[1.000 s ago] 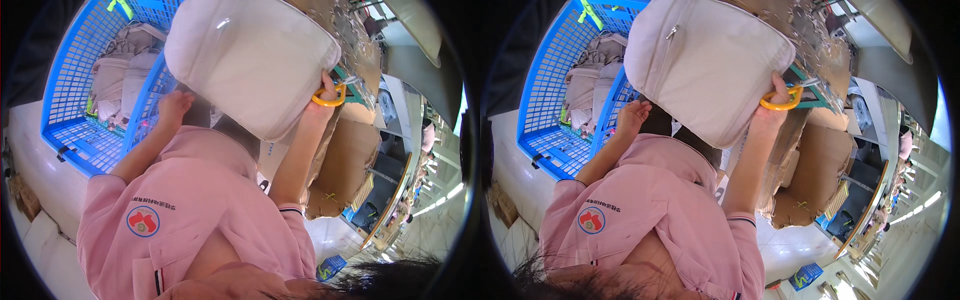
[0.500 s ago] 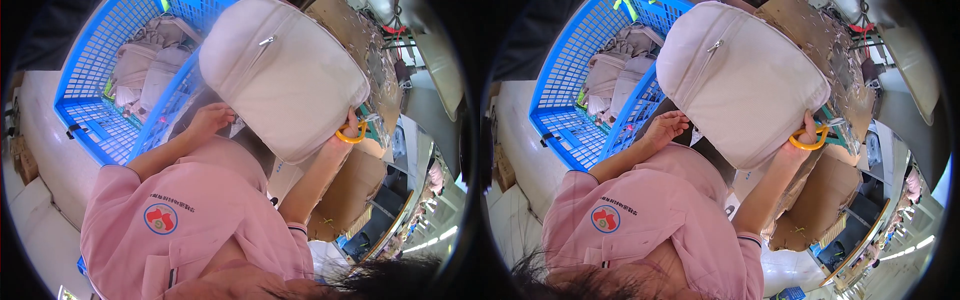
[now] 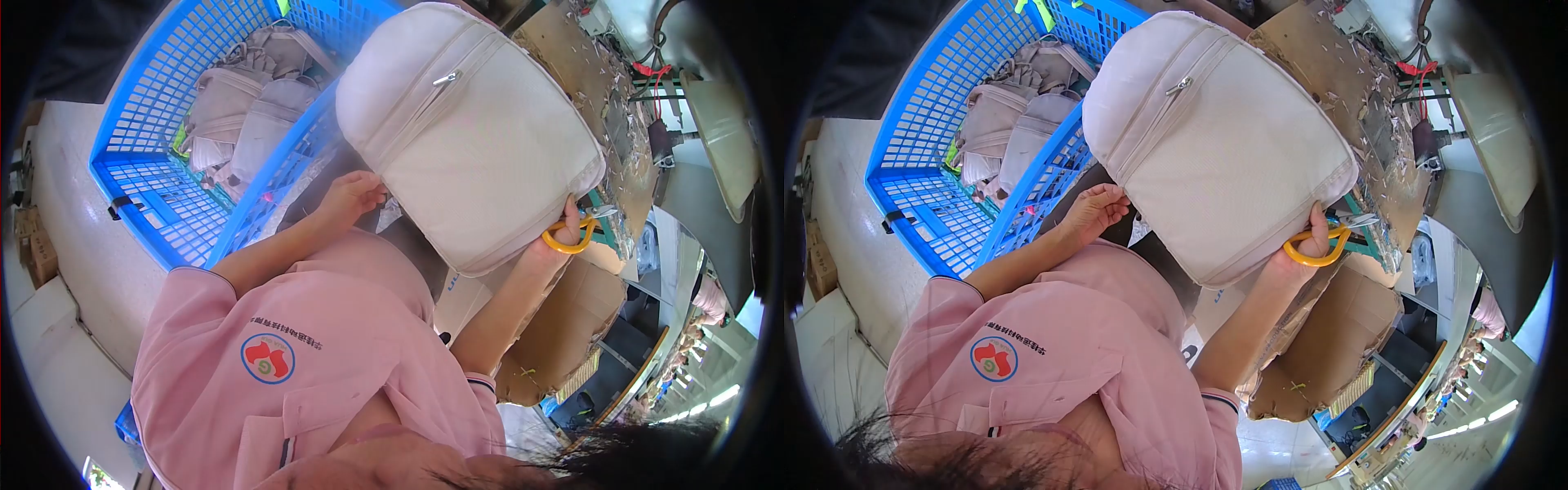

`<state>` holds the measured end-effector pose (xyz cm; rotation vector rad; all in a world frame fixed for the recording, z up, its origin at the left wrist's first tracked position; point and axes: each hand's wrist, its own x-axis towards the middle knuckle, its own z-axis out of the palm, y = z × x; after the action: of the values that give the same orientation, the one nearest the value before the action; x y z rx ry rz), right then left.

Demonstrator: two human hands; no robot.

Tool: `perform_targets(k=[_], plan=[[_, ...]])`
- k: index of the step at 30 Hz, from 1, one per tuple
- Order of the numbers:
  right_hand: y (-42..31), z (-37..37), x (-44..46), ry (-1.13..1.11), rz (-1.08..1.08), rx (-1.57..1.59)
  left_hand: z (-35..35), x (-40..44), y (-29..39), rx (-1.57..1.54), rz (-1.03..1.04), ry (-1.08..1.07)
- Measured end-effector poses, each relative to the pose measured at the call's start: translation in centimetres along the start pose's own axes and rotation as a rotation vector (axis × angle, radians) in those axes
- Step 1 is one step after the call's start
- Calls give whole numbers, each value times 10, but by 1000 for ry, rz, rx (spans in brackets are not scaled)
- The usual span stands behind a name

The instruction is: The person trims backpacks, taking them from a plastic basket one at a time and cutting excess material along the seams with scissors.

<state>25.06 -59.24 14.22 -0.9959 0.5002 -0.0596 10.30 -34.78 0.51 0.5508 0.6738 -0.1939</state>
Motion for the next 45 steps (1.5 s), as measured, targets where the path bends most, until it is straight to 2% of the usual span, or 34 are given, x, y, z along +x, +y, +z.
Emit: perform_targets(k=[2,5,8,11,14,16,17,18,19,21,23,24,25,27,28,29,31,32,34,37,41,45], plan=[[7,-4,-2,-8,-44,-49,6,0,5,-45,28,24],[27,-13,-7,-76,-60,-67,17,2,14,-333,-5,32],[57,-33,-17,-113,15,-63,28,7,31,-511,145,76],[76,-13,-56,-217,17,-81,2,11,62,-432,368,175],[93,-17,-78,-268,28,-402,-16,-5,114,-76,702,399],[98,-30,-79,-294,156,-573,-6,-34,153,148,957,342],[102,-47,-68,-423,-83,-769,1,-50,171,265,1079,313],[102,-58,-56,-534,-338,-955,4,-63,187,430,1107,254],[94,-56,-51,-501,-429,-1085,8,-76,202,600,1125,193],[73,-51,-49,-378,-602,-1339,29,-100,227,902,1098,10],[26,-8,-70,-516,-641,-1257,61,-123,246,1156,996,-245],[6,16,-80,-574,-659,-1222,74,-127,252,1187,872,-386],[-3,33,-83,-612,-584,-923,88,-124,257,1298,887,-490],[-29,72,-89,-773,-734,-713,115,-115,260,1511,914,-698],[-46,93,-90,-901,-954,-805,131,-111,255,1484,908,-819],[-56,107,-87,-931,-1047,-858,149,-112,252,1530,882,-912],[-71,119,-75,-1003,-1065,-982,184,-117,247,1614,830,-1094],[-77,121,-68,-1045,-993,-1045,195,-115,242,1612,854,-1111],[-78,113,-51,-1188,-864,-910,210,-111,236,1604,908,-1130],[-82,81,-48,-971,-418,-821,229,-98,234,1796,977,-1068],[-82,55,-48,-731,-458,-695,246,-77,223,1664,704,-929],[-84,31,-31,-613,-419,-319,251,-55,241,1992,616,-895]])
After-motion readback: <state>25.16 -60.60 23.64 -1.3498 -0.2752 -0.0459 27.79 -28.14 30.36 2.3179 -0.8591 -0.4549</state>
